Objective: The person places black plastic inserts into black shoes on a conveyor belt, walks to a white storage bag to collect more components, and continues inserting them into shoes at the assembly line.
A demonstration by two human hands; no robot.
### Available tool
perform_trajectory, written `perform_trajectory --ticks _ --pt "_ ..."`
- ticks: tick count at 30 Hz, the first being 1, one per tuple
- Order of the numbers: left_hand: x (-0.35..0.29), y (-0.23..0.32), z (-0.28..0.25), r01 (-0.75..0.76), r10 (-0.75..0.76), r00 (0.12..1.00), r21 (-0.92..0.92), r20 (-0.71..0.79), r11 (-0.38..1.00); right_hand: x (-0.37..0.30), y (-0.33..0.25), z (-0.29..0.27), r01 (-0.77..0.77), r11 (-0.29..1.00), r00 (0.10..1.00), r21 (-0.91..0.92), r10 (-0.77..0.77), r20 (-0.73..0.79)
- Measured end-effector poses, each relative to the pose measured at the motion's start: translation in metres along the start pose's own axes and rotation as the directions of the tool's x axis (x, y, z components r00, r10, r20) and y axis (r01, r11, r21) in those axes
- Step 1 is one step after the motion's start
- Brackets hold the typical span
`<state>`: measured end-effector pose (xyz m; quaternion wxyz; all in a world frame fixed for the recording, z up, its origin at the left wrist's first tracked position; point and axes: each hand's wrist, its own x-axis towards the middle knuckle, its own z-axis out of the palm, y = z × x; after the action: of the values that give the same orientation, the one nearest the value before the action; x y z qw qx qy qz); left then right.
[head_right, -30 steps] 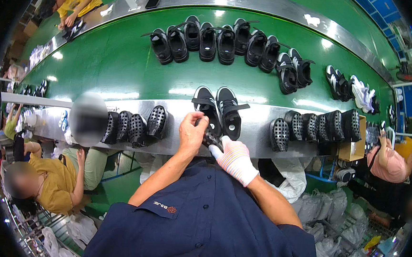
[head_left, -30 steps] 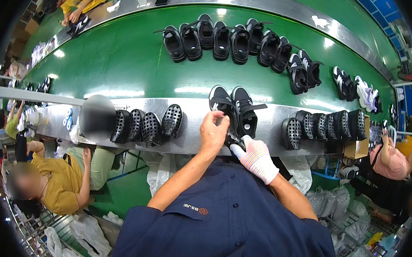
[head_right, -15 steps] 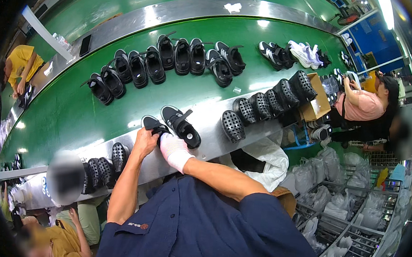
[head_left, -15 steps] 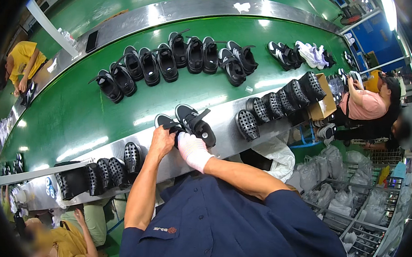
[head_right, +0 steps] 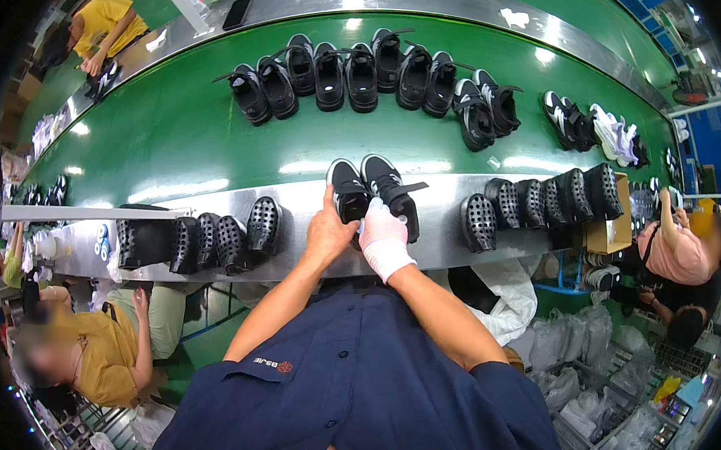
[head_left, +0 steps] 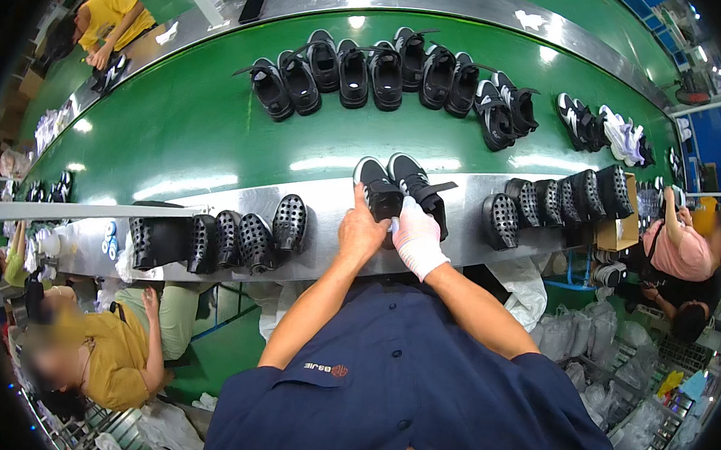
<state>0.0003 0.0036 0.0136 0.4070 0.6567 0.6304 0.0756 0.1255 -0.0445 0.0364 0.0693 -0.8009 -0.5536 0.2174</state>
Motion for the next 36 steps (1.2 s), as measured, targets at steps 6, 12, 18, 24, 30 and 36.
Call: perform_trajectory --ticks 6,12,18,24,30,36 --pt "0.02 -0.042 0.025 -0.057 0.058 0.996 0.022 -0.069 0.998 0.026 0.001 0.027 0.045 0.999 0.997 -0.028 -0.043 0.058" --pt "-0.021 -0.042 0.003 -0.126 0.102 0.958 -0.075 -0.268 0.989 0.022 0.017 0.022 0.245 0.902 0.967 0.354 -0.2 -0.158" --pt "-0.014 -0.042 -0.005 -0.06 0.02 0.963 -0.141 -0.267 0.988 0.057 -0.009 -0.022 0.584 0.755 0.769 0.296 -0.632 0.094" --pt "-0.015 -0.042 0.014 -0.143 0.033 0.939 -0.302 -0.341 0.943 0.066 -0.003 0.013 0.568 0.694 0.761 0.443 -0.647 0.039" --pt "-0.038 -0.003 -0.003 -0.248 0.267 0.865 0.1 -0.425 0.964 0.068 0.013 -0.009 -0.061 0.42 0.912 0.905 -0.346 0.222" --pt "-0.02 -0.009 -0.011 -0.551 0.726 0.644 0.512 -0.242 0.659 0.086 0.018 -0.009 -0.086 0.499 0.926 0.862 -0.28 0.254"
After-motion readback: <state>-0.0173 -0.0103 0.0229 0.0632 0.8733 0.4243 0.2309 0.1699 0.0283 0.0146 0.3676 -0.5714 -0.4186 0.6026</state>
